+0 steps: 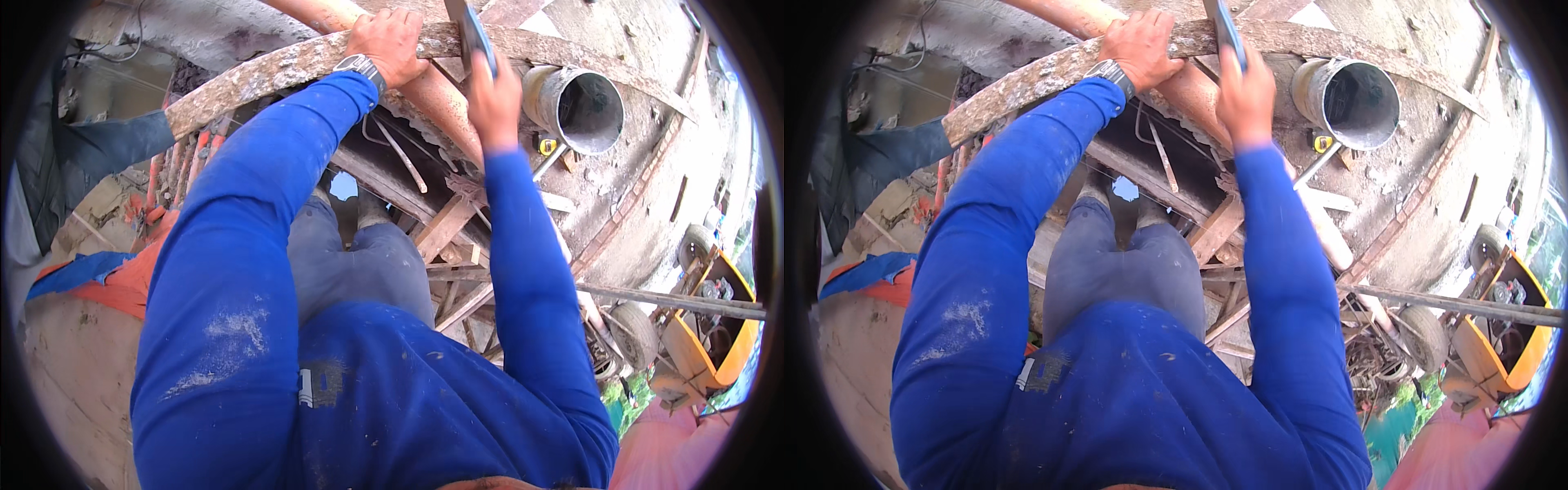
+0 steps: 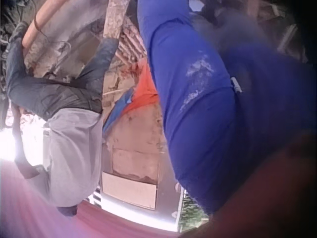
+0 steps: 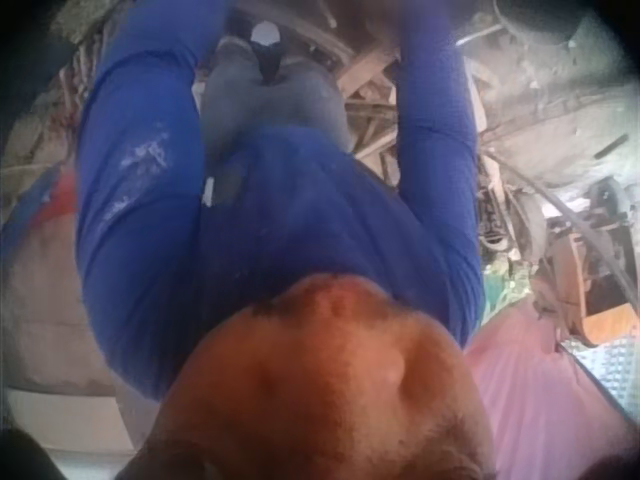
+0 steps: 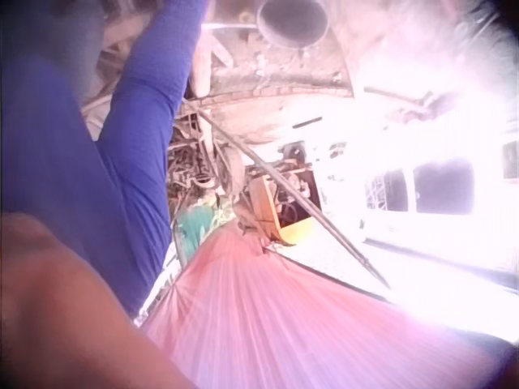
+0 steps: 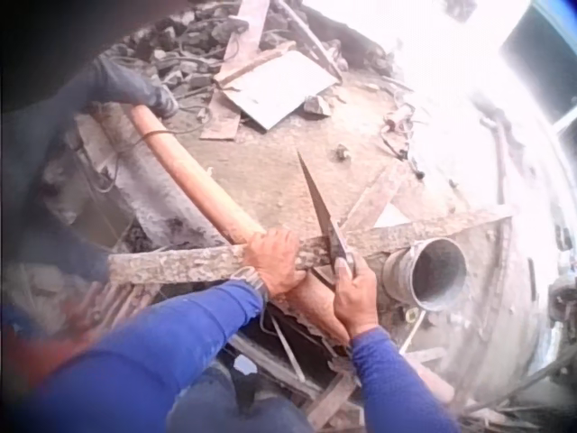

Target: The person uses a hand saw to cut a piece of wood clamped to a wooden frame. They repeatedly saw back and forth, then remove the cut piece and continue sawing another section of the wood.

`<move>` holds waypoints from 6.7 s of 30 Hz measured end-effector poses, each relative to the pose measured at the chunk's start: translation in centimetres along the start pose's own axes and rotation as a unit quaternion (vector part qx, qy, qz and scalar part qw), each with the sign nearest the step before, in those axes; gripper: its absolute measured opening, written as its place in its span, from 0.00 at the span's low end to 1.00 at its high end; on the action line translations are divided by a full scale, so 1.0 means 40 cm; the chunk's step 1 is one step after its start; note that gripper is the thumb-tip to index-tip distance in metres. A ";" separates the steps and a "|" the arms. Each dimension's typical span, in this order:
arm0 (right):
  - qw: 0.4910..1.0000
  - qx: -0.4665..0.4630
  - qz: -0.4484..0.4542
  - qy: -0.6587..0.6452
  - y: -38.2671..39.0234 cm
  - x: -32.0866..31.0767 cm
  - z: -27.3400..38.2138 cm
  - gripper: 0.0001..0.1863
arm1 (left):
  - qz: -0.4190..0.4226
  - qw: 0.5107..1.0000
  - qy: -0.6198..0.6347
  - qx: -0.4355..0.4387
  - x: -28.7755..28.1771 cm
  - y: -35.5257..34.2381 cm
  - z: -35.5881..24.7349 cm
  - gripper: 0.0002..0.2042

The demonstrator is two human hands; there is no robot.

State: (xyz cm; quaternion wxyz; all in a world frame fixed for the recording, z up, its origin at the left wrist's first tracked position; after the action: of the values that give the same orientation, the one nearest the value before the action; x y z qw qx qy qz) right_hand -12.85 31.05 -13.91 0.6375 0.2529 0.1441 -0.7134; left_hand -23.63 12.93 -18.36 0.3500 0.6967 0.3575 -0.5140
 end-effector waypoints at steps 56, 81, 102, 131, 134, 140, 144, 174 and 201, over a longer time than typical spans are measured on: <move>0.999 -0.003 -0.030 -0.010 -0.121 0.052 -0.019 0.17 | -0.017 1.000 -0.015 0.018 0.014 -0.006 0.004 0.31; 0.971 0.217 0.050 -0.087 0.481 -0.108 -0.038 0.26 | 0.002 1.000 0.010 -0.002 0.010 0.010 0.020 0.31; 0.978 0.161 0.030 -0.133 0.705 -0.167 0.018 0.29 | -0.005 1.000 0.027 -0.010 0.015 0.017 0.019 0.31; 1.000 0.021 -0.006 -0.013 -0.020 0.038 -0.048 0.19 | -0.048 0.999 0.021 0.014 0.015 0.009 0.024 0.28; 0.997 0.067 0.022 -0.017 0.250 -0.028 -0.012 0.22 | -0.038 0.999 0.006 0.005 0.017 0.010 0.022 0.29; 0.990 0.128 0.031 -0.053 0.659 -0.142 -0.041 0.30 | -0.052 0.998 0.033 0.005 0.013 0.017 0.019 0.28; 0.996 0.038 -0.019 -0.080 0.169 0.021 -0.033 0.20 | -0.044 0.998 0.036 0.014 0.014 0.016 0.011 0.27; 0.978 0.187 0.042 -0.082 0.679 -0.143 -0.030 0.25 | -0.012 0.999 0.046 0.003 0.002 0.017 0.020 0.30; 0.999 0.030 -0.034 -0.018 0.138 -0.002 -0.030 0.20 | -0.028 0.999 0.042 0.020 -0.013 0.021 0.012 0.28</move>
State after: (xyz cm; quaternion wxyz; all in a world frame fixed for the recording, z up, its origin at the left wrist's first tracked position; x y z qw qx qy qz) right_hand -7.21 30.94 -14.20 0.6079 0.2537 0.1193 -0.7429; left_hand -23.26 12.04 -17.88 0.3059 0.7144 0.3811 -0.5008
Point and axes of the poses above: each hand's wrist, its own y-axis away from the middle knuckle, its own x-axis out of the palm, z = x × y, the point moved 2 cm from there along -y, towards the middle knuckle, and after that the axes turned 9 degrees about z, right-handed, at the moved point
